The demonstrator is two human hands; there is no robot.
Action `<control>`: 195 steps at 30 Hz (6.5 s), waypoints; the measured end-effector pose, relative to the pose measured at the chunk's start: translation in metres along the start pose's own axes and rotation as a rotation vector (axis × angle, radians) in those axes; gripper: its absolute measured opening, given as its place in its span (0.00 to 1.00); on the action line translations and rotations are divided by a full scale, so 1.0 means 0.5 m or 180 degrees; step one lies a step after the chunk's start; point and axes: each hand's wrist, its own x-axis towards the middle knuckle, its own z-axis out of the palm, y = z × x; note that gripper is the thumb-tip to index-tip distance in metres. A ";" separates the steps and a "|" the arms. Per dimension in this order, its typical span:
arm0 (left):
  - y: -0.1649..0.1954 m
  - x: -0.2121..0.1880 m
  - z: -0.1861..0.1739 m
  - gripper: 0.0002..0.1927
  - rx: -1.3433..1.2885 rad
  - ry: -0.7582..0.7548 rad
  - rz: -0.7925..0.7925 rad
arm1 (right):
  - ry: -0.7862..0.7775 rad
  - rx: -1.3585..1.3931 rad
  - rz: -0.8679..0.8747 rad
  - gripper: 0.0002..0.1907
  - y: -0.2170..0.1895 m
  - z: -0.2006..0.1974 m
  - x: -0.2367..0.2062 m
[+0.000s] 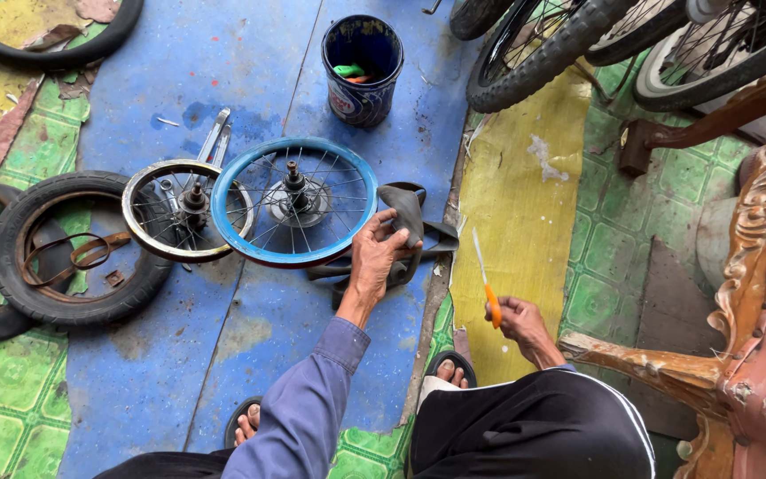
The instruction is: The person removes a bicycle wheel from a frame, retrieves a pair of scissors, and cuts a section of an inner tube. They then attempt to fit the cut inner tube into the wheel rim, adjusting and trimming it with the scissors.
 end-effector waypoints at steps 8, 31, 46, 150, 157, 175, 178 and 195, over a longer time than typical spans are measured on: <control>0.013 0.004 -0.012 0.25 -0.0055 0.0258 -0.0162 | -0.1779 0.0025 -0.0742 0.34 -0.034 0.012 -0.036; 0.022 -0.014 -0.005 0.34 0.0198 -0.0086 -0.0716 | -0.2019 0.0355 -0.0734 0.38 -0.061 0.107 -0.014; 0.001 -0.010 -0.003 0.36 0.0859 -0.0151 -0.0176 | -0.1441 0.0341 -0.1179 0.29 -0.023 0.132 -0.006; 0.119 -0.058 0.052 0.60 0.1763 -0.1021 -0.0750 | -0.1249 -0.0334 -0.1057 0.25 -0.038 0.106 -0.005; 0.119 -0.058 0.051 0.62 0.1751 -0.1068 -0.0768 | -0.1343 -0.0233 -0.1083 0.25 -0.036 0.104 -0.002; 0.063 -0.040 0.018 0.44 0.1537 -0.0739 -0.0558 | -0.1183 -0.0122 -0.1201 0.22 -0.037 0.109 -0.005; 0.039 -0.030 0.008 0.28 0.1317 -0.0538 -0.0435 | -0.1134 -0.0017 -0.1128 0.22 -0.037 0.112 -0.006; 0.006 -0.029 0.013 0.06 0.1717 -0.0456 -0.0238 | -0.1354 0.0337 -0.1195 0.27 -0.038 0.133 -0.018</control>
